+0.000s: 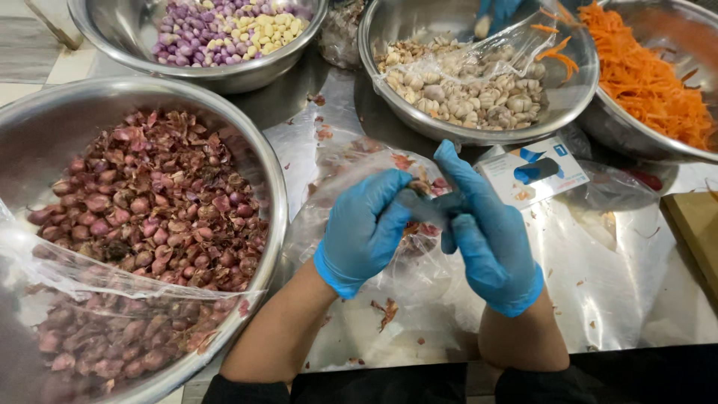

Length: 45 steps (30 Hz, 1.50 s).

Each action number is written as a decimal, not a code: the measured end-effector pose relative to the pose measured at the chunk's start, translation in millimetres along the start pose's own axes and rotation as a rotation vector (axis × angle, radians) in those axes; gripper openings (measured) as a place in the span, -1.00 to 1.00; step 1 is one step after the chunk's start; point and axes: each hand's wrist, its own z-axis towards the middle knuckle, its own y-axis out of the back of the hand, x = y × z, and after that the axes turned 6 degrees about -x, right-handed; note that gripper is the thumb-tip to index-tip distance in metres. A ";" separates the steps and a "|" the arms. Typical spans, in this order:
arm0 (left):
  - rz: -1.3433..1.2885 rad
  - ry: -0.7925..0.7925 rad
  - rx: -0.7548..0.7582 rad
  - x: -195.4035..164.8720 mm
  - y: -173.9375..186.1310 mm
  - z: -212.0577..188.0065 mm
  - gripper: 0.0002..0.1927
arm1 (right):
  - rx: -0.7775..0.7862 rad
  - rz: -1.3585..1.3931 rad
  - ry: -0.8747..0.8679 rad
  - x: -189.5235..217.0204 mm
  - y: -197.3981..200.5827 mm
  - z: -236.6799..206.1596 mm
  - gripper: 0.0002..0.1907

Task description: The person, wearing blue gloves, trims and peels shallots one at a time with a small paring knife at a stainless steel prep table, discarding the skins onto the table and setting peeled shallots aside. Large bowls of unpeeled shallots, garlic, and shredded carrot surround the work area.

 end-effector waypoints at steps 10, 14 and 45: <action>-0.025 0.077 0.069 -2.6 1.4 3.9 -0.84 | 0.089 0.067 -0.033 -2.2 -1.8 -1.5 -0.34; -0.063 0.090 0.075 -2.3 3.2 2.4 -0.85 | 0.071 0.057 -0.112 0.0 -1.8 -3.5 -0.35; -1.103 0.786 -0.397 59.1 -3.7 1.9 -0.76 | -0.169 -0.257 -0.294 -12.3 21.3 14.5 -0.93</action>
